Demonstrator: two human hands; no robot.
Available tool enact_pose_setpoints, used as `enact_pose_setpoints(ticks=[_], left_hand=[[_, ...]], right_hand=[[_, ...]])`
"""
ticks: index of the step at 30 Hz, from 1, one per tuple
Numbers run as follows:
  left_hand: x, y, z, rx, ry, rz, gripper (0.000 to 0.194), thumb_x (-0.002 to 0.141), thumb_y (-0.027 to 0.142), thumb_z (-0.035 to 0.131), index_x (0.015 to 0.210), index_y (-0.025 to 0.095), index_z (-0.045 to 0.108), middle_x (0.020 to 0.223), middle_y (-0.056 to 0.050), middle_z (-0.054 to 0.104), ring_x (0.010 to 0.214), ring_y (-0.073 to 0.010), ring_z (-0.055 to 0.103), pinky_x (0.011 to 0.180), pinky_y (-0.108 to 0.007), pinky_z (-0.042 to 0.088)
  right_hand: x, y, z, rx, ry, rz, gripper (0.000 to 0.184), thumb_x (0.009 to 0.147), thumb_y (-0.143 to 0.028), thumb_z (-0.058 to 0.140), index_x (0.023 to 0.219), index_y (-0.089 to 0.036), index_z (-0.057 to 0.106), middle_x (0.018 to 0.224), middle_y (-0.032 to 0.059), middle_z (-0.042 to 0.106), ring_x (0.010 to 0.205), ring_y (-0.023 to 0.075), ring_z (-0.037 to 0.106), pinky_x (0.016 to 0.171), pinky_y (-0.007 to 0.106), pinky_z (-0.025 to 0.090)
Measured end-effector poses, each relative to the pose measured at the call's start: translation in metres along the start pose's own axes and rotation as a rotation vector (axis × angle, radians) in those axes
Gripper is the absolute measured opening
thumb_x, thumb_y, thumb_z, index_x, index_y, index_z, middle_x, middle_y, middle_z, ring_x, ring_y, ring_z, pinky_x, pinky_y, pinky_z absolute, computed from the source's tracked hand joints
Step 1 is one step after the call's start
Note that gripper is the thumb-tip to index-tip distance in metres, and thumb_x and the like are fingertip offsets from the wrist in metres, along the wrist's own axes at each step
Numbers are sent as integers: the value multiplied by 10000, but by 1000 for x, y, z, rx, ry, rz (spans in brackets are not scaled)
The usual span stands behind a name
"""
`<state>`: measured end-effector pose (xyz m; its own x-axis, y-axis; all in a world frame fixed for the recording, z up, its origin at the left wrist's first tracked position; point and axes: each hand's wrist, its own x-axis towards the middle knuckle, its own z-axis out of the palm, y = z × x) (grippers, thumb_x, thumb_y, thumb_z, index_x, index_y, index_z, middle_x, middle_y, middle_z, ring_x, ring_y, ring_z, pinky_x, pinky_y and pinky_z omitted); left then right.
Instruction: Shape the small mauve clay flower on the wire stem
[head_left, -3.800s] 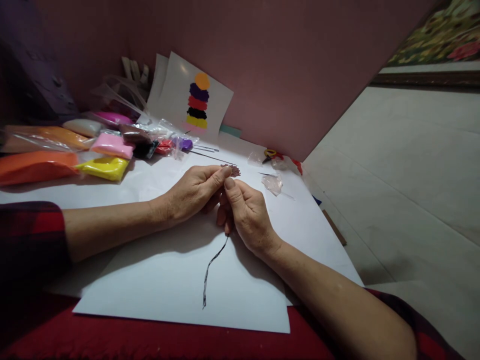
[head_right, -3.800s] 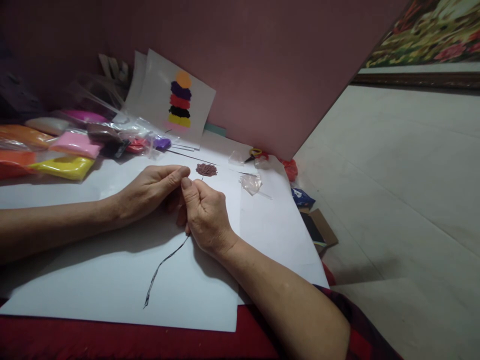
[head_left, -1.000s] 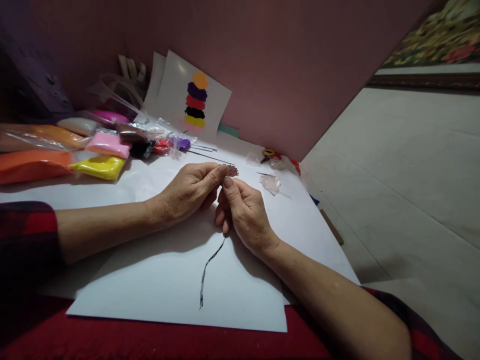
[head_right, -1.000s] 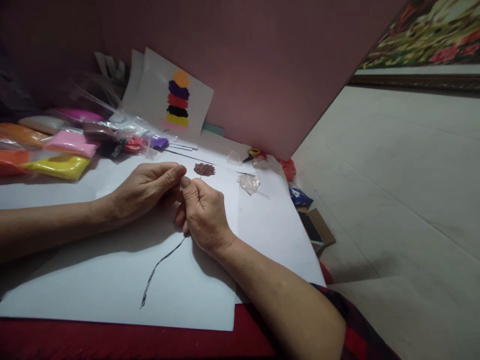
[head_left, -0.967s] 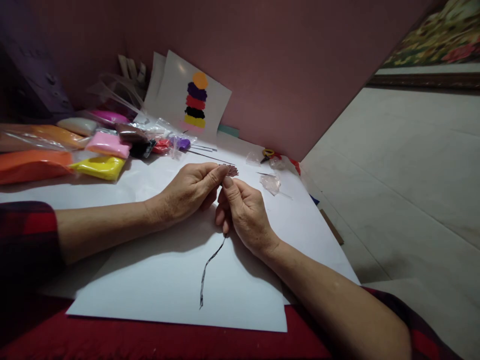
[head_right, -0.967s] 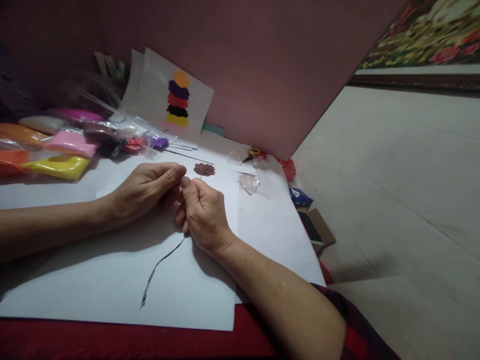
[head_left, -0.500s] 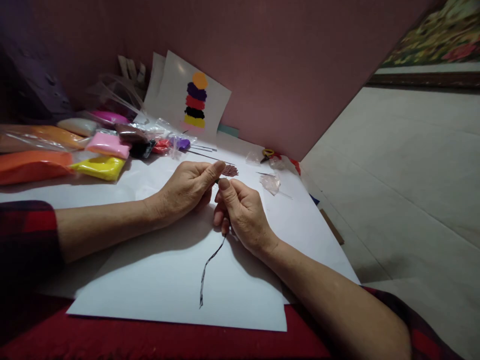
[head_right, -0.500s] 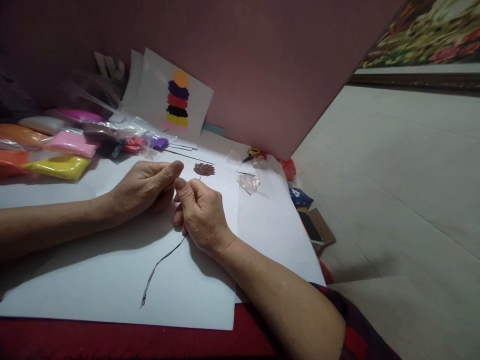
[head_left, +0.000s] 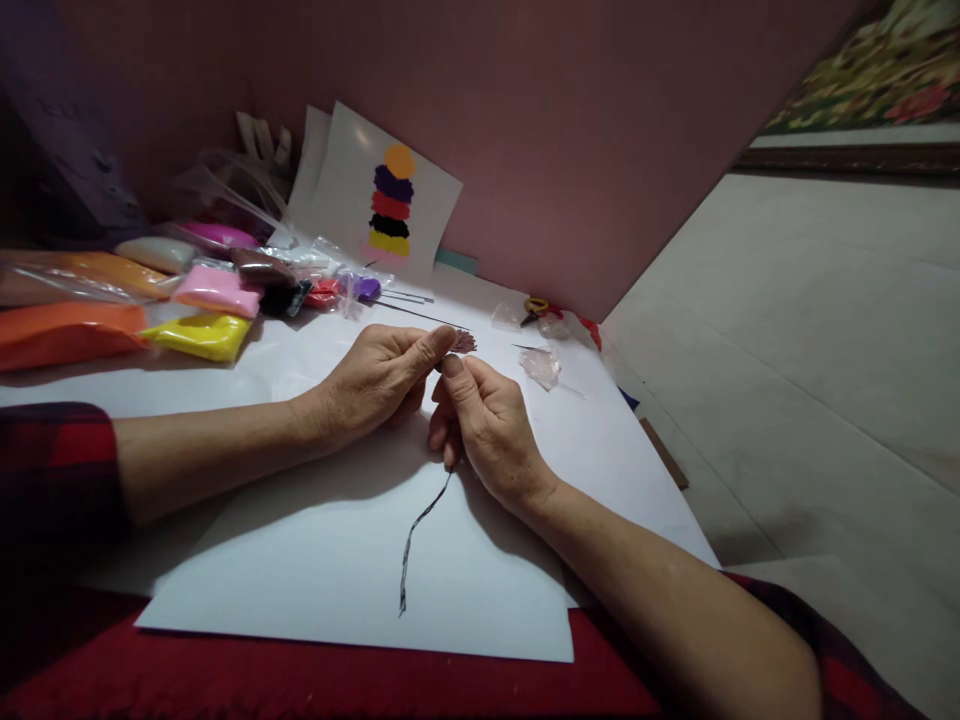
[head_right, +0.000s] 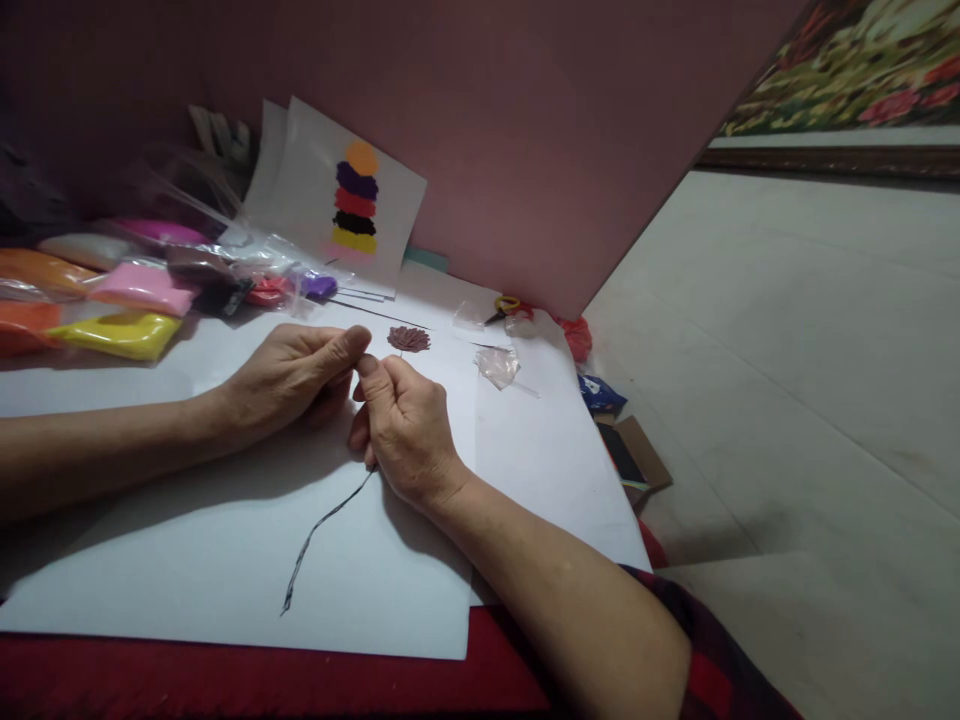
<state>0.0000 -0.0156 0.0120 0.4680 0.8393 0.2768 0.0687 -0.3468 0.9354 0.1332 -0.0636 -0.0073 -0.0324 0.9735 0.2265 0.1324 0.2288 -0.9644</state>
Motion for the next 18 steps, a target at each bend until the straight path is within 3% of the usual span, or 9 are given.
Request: enact_pose_setpoints(ticks=[7, 13, 18], left_hand=[[0, -6, -1, 18, -12, 49, 554, 900, 607, 477, 553, 176, 495, 377, 33, 470, 355, -77, 423, 390, -178, 331], [0, -4, 1, 8, -43, 59, 466, 925, 528, 482, 627, 172, 524, 388, 34, 492, 362, -89, 456, 383, -172, 342], [1, -1, 1, 50, 7, 57, 469, 927, 457, 488, 557, 170, 493, 361, 44, 460, 348, -70, 421, 380, -156, 337]], right_hand=[[1, -1, 0, 22, 22, -10, 471, 908, -621, 477, 675, -212, 476, 433, -64, 541, 278, 62, 431, 273, 177, 332], [1, -1, 1, 29, 13, -12, 483, 909, -618, 477, 659, -205, 485, 444, -57, 552, 282, 59, 437, 274, 171, 336], [1, 0, 1, 9, 0, 12, 499, 904, -635, 468, 660, -200, 488, 432, -57, 534, 292, 60, 450, 294, 170, 346]])
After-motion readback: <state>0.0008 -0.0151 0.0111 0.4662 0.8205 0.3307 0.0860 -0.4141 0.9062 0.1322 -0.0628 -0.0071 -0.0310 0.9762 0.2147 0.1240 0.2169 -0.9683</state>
